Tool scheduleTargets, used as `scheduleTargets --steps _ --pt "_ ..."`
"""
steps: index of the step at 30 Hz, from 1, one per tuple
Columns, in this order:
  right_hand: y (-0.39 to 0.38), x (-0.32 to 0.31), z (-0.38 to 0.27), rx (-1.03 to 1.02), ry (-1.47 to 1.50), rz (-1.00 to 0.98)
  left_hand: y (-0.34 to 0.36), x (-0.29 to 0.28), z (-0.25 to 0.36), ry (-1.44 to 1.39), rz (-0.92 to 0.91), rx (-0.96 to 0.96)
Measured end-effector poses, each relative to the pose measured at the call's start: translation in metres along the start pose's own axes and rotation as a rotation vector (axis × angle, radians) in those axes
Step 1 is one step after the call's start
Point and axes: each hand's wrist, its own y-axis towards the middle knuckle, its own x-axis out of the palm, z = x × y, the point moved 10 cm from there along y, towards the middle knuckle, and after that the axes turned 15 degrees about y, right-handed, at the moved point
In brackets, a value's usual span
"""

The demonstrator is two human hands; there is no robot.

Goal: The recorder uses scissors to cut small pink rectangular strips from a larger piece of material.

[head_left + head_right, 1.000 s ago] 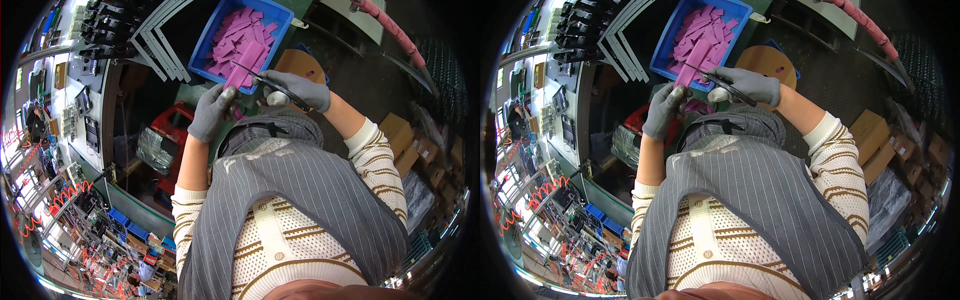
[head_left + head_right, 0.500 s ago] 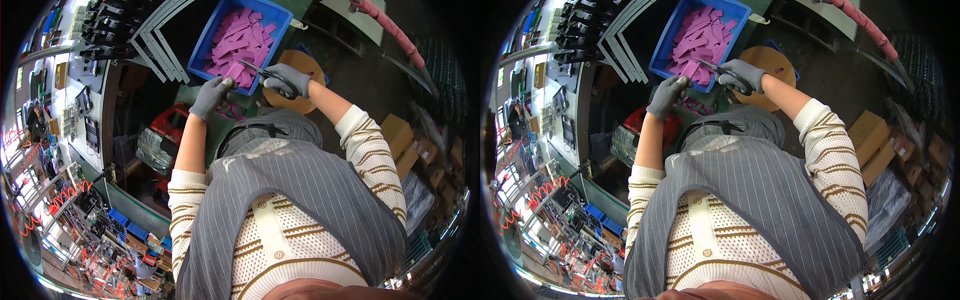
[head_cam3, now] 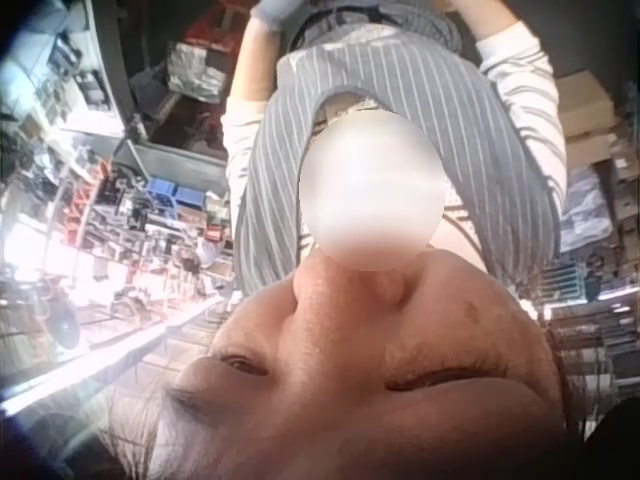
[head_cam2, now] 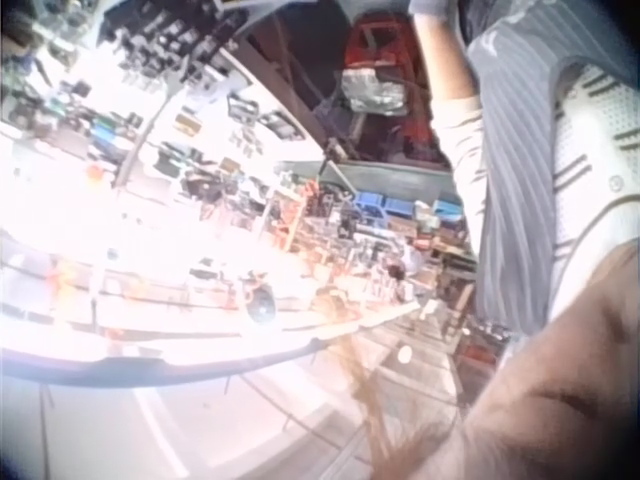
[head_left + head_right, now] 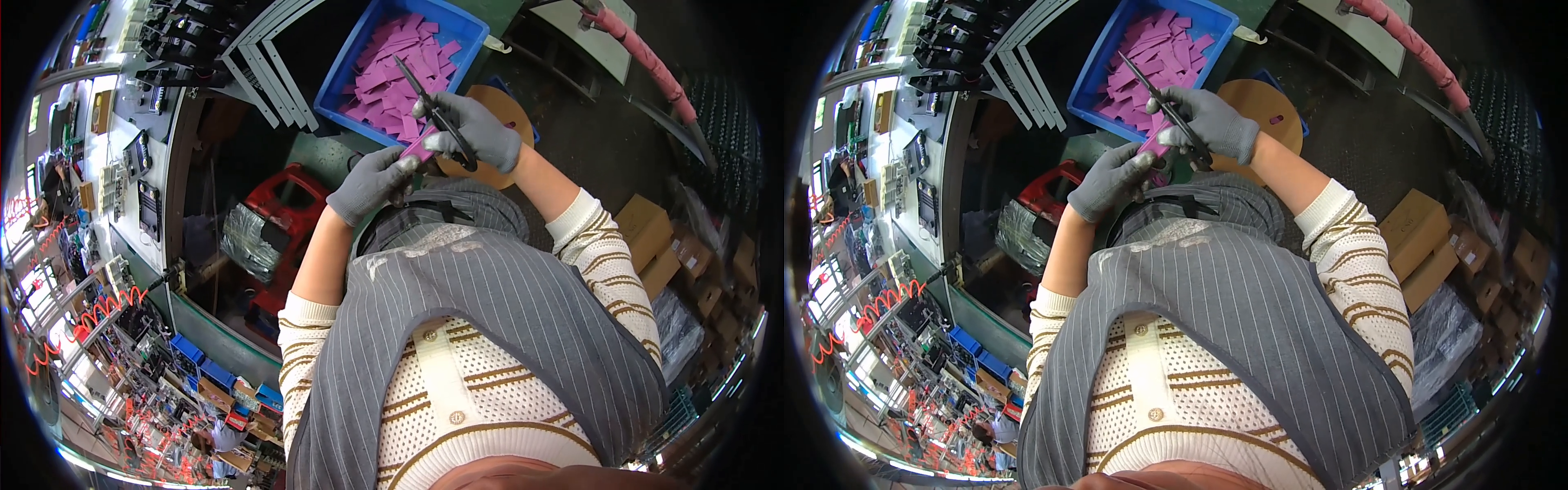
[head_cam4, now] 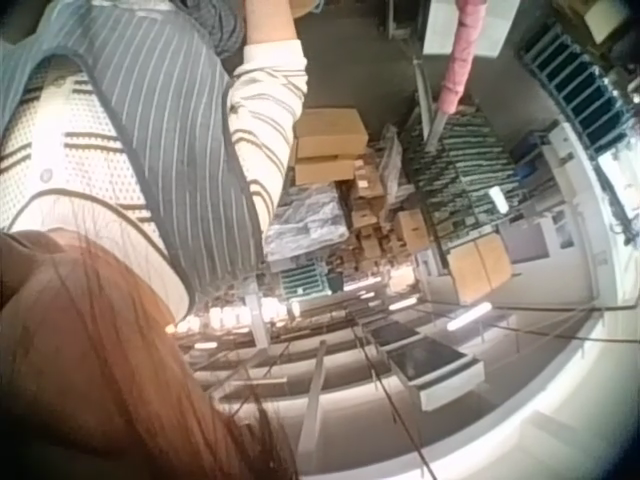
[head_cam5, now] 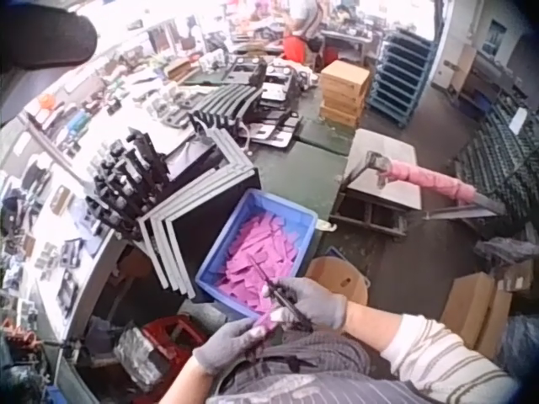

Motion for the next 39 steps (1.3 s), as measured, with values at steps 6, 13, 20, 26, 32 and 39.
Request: scheduleTargets --steps 6,13,20,26,32,39 --pt "0.002 -0.013 -0.057 -0.209 0.053 0.074 -0.02 -0.017 0.022 0.042 0.069 0.045" --pt "-0.028 0.001 -0.055 -0.141 -0.014 -0.172 -0.032 -0.054 0.03 -0.003 0.341 0.081" --pt "-0.054 0.013 0.003 0.187 -0.223 -0.238 -0.026 -0.042 0.039 0.009 0.312 0.1" --pt "-0.035 0.025 -0.015 0.084 -0.294 -0.195 -0.023 -0.031 0.04 0.013 0.281 0.094" --pt "-0.033 0.016 -0.006 0.134 -0.303 -0.147 -0.022 -0.03 0.037 0.021 0.272 0.079" --pt "-0.03 0.014 -0.003 0.122 -0.272 -0.179 -0.021 -0.031 0.034 0.056 0.272 0.052"
